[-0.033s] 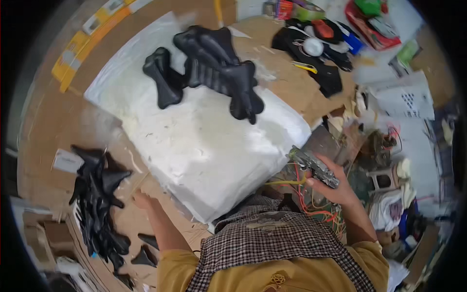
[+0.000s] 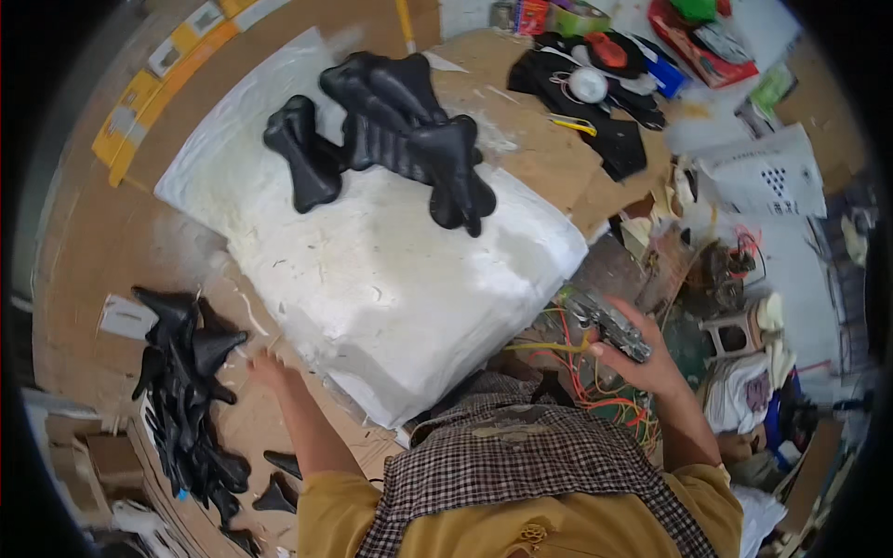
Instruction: The person is unpacking bicycle seats from a sack using a utility knife and then spraying each one with a liquid coating using a spray gun.
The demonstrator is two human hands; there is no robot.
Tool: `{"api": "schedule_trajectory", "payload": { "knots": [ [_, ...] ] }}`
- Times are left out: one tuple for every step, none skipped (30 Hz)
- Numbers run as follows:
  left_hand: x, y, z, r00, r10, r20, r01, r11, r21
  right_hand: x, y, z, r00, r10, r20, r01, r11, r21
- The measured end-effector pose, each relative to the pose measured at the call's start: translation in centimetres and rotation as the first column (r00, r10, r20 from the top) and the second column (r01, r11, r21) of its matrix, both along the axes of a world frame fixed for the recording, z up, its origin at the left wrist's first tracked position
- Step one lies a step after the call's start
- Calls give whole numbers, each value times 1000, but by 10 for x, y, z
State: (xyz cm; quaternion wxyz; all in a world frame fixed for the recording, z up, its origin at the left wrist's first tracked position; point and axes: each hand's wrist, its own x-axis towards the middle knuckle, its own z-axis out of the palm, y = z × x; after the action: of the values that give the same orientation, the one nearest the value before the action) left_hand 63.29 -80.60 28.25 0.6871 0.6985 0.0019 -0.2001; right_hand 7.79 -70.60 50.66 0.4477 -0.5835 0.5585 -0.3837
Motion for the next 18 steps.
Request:
{"api": "schedule_trajectory", "payload": {
  "knots": [
    [-27,-37,13,990,-141,-15,139,986,-89,-13,15,-1,997,-74,36,72,997,36],
    [-53,-63,21,972,-234,-11,231,964,-136,-22,30,-5,994,-98,38,97,995,33],
    [-83,-85,28,947,-322,-7,316,931,-183,-31,42,-10,985,-160,-69,155,985,-82],
    [-112,-91,31,908,-416,-56,396,893,-216,-40,60,-21,959,-227,-169,195,963,-188],
    [-148,-103,41,884,-465,-53,443,868,-224,-56,66,-29,966,-227,-121,226,974,-19],
    [-167,-114,42,860,-509,-31,492,845,-209,-59,68,-25,967,-226,-115,224,974,-29],
    [-189,-122,44,842,-536,-58,513,829,-225,-61,68,-19,965,-255,-63,254,967,-25],
    [-218,-128,52,812,-579,-73,557,806,-200,-62,69,-9,955,-296,-16,295,955,-18],
    [-236,-133,56,809,-584,-67,567,805,-174,-58,64,5,957,-288,-9,288,957,-23],
    [-248,-138,57,773,-631,-62,607,765,-215,-51,55,26,951,-283,122,293,953,-76],
    [-259,-144,60,748,-660,-69,639,745,-192,-50,48,40,931,-264,252,302,945,-127],
    [-268,-151,63,723,-686,-79,669,724,-170,-53,45,46,933,-254,255,294,947,-131],
    [-278,-160,66,727,-683,-75,665,726,-174,-56,43,51,938,-257,231,295,944,-145],
    [-286,-170,69,702,-707,-89,692,706,-150,-60,40,52,943,-260,206,294,942,-159],
    [-293,-181,73,677,-729,-104,718,684,-128,-68,36,47,956,-214,200,240,964,-118],
    [-304,-194,74,675,-730,-107,717,684,-136,-78,36,41,958,-214,192,240,963,-123],
    [-312,-206,74,640,-762,-100,750,648,-135,-90,35,32,974,-197,112,206,976,-71],
    [-319,-219,74,604,-791,-92,780,611,-134,-100,31,25,984,-174,31,175,984,-15]
  ]
}}
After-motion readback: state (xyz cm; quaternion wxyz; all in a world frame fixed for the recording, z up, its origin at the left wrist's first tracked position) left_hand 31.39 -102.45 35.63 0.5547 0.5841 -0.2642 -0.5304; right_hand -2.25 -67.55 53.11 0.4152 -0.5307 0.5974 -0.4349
